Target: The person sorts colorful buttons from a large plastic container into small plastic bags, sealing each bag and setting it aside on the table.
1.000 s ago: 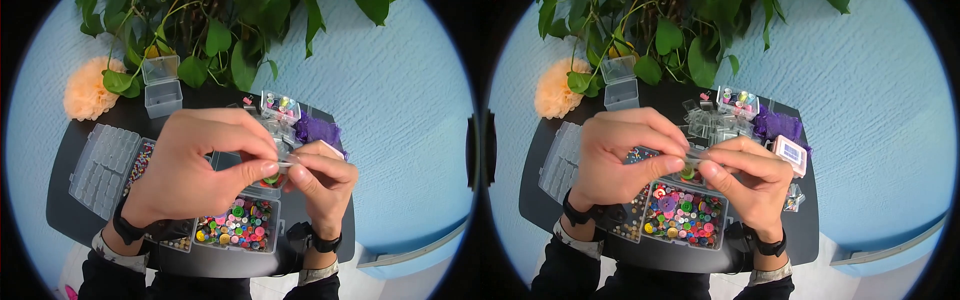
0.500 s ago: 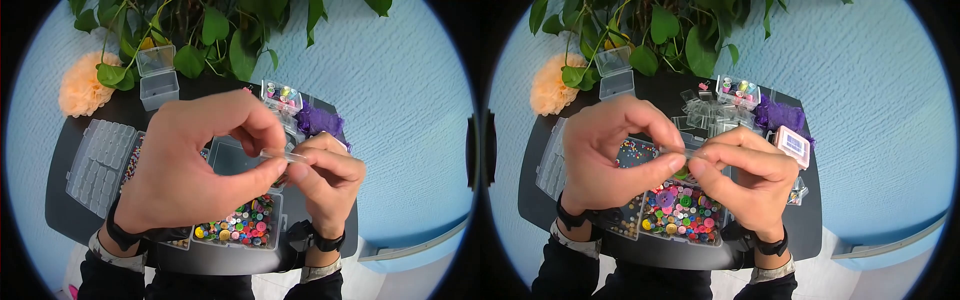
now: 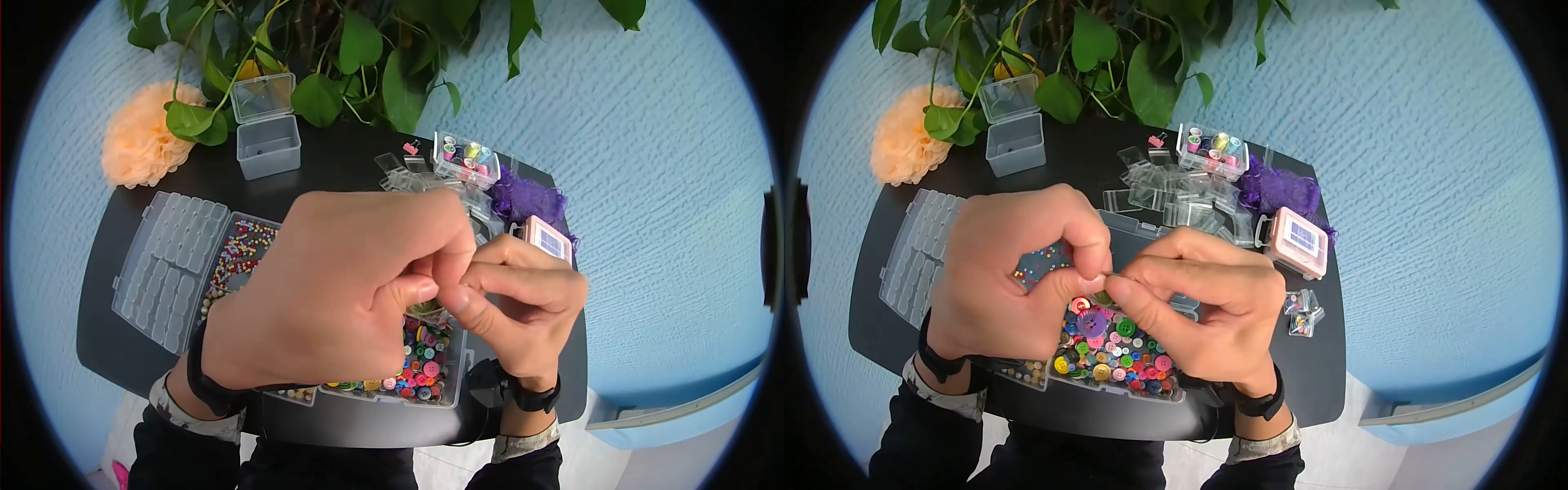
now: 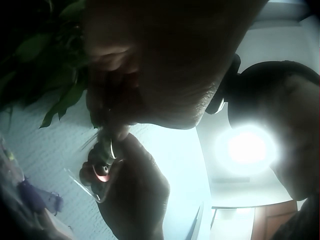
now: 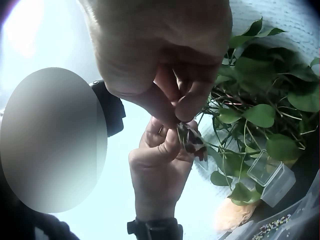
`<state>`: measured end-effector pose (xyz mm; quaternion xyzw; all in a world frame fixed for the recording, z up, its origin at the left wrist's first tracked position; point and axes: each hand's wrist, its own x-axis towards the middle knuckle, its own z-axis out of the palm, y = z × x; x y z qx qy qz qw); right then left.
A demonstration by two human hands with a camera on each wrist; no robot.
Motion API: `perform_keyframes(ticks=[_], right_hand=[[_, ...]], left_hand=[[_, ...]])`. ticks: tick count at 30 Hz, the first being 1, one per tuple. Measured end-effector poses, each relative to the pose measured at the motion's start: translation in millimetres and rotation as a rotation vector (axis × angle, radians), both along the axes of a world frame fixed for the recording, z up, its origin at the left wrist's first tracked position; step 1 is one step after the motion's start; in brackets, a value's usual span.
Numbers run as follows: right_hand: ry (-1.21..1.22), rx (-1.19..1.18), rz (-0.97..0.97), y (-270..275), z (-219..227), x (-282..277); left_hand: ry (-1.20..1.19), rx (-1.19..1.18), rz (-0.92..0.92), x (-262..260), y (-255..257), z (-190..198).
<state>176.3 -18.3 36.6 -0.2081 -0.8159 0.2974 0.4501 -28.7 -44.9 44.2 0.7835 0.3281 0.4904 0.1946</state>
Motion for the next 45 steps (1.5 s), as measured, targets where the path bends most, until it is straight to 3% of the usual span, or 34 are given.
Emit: perform_keyframes(ticks=[2, 7, 11, 13, 15, 18, 22, 26, 29, 33, 38, 45], right_hand=[[0.022, -0.034, -0.019, -3, 1, 1], [0.080, -0.145, -0.096, -4, 1, 3], [0.161, -0.222, -0.042, 3, -7, -1], [0.153, -0.220, -0.021, 4, -9, -2], [0.214, -0.294, -0.021, 0, -7, -6], [0.031, -0.098, -0.169, -6, -5, -5], [0.029, 0.136, -0.204, -9, -8, -10], [0.016, -0.016, -0.280, -24, -19, 0], [0.119, -0.291, -0.376, -46, -38, 11], [0.384, -0.527, -0.621, -56, -71, 72], [0.406, -0.641, -0.913, -52, -93, 161], [0.440, -0.745, -1.028, -44, -118, 190]], left_hand=[[0.031, 0.006, 0.014, 2, 0, -2], [-0.364, -0.153, -0.036, 13, 3, -2], [-0.252, -0.115, -0.024, 4, 10, -7], [-0.182, 0.023, -0.016, 4, 12, -10], [-0.222, 0.024, 0.014, 6, 8, -7], [-0.068, 0.002, 0.037, 9, 3, -5], [-0.188, -0.117, 0.017, 16, 2, -9], [-0.058, -0.141, -0.072, 12, 2, -6], [0.022, -0.181, -0.125, 8, -1, -7], [0.078, -0.167, -0.018, 1, -3, -4], [0.086, -0.167, -0.025, -2, -6, 1], [0.133, -0.245, -0.032, -8, -7, 4]])
